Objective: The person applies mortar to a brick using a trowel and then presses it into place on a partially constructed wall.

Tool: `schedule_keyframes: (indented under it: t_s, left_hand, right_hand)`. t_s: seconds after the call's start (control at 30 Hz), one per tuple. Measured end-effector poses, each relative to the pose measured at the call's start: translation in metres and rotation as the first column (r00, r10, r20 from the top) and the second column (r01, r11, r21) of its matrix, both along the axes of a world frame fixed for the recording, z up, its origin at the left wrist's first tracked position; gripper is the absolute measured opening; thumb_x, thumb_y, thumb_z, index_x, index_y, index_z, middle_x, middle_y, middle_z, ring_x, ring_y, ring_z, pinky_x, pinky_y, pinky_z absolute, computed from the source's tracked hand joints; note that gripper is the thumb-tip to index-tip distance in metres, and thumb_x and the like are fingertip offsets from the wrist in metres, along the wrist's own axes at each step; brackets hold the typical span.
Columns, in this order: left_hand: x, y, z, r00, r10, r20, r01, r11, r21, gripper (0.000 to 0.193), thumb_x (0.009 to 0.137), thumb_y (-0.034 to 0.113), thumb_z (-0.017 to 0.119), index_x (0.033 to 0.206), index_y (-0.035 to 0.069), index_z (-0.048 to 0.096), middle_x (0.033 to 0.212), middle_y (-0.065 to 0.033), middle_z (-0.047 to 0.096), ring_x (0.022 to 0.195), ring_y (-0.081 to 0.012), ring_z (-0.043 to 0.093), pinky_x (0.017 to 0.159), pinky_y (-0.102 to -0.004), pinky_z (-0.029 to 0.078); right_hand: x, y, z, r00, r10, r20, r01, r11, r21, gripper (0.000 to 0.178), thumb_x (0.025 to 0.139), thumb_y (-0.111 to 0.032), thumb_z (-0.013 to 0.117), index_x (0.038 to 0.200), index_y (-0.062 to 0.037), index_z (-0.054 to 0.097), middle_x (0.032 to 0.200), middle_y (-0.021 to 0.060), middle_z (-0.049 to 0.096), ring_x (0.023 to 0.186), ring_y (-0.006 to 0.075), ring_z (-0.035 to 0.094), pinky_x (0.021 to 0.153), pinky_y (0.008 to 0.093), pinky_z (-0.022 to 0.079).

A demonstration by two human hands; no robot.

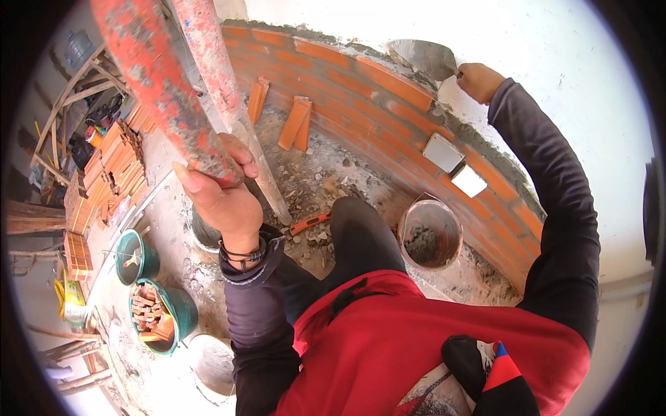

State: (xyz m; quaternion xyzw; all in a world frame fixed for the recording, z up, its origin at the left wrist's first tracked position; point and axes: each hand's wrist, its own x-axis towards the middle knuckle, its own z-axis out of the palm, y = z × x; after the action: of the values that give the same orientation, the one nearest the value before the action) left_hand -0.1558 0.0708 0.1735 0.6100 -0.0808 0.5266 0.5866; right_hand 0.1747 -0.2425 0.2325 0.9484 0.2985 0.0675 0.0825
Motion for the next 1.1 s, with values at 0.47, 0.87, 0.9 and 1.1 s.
schedule_keyframes:
  t_s: [0.47, 0.87, 0.9, 1.1]
  left_hand:
    - [0.000, -0.004, -0.002, 1.000, -0.019, 0.011, 0.020, 0.997, -0.075, 0.069, 0.099, 0.066, 0.027, 0.097, 0.003, 0.054, 0.073, -0.0078, 0.057, 0.060, -0.0147, 0.051, 0.058, -0.0274, 0.040]
    - [0.001, 0.002, -0.006, 0.999, -0.033, -0.001, 0.033, 0.999, -0.039, 0.074, 0.097, 0.068, 0.031, 0.100, -0.001, 0.056, 0.075, -0.0091, 0.059, 0.062, -0.0151, 0.053, 0.056, -0.0278, 0.043]
    - [0.001, 0.003, -0.006, 0.999, -0.035, 0.001, 0.035, 0.999, -0.033, 0.078, 0.096, 0.070, 0.033, 0.096, -0.004, 0.058, 0.076, -0.0105, 0.061, 0.063, -0.0160, 0.055, 0.054, -0.0284, 0.044]
    - [-0.001, -0.002, -0.001, 0.996, 0.082, -0.043, -0.085, 0.994, -0.065, 0.080, 0.097, 0.070, 0.028, 0.091, -0.003, 0.059, 0.071, -0.0094, 0.059, 0.061, -0.0152, 0.053, 0.053, -0.0259, 0.042]
  right_hand:
    - [-0.051, 0.027, -0.020, 0.975, -0.209, 0.072, 0.214, 0.974, -0.075, 0.027, 0.090, -0.012, 0.050, 0.105, -0.0028, 0.071, 0.104, 0.0198, 0.071, 0.099, 0.0360, 0.068, 0.087, 0.0445, 0.054]
    - [-0.025, 0.023, -0.023, 0.998, -0.052, 0.044, 0.058, 0.987, -0.149, 0.030, 0.091, -0.024, 0.054, 0.095, -0.0020, 0.074, 0.103, 0.0199, 0.071, 0.098, 0.0368, 0.067, 0.087, 0.0450, 0.053]
    - [-0.023, 0.019, -0.022, 0.998, -0.020, 0.064, 0.031, 0.985, -0.172, 0.030, 0.091, -0.025, 0.053, 0.094, -0.0021, 0.074, 0.103, 0.0194, 0.071, 0.098, 0.0365, 0.067, 0.087, 0.0449, 0.053]
    - [-0.037, 0.001, -0.024, 0.986, -0.165, -0.006, 0.165, 0.986, 0.011, 0.031, 0.091, -0.024, 0.053, 0.106, -0.0050, 0.072, 0.107, 0.0172, 0.070, 0.101, 0.0351, 0.066, 0.089, 0.0437, 0.053]
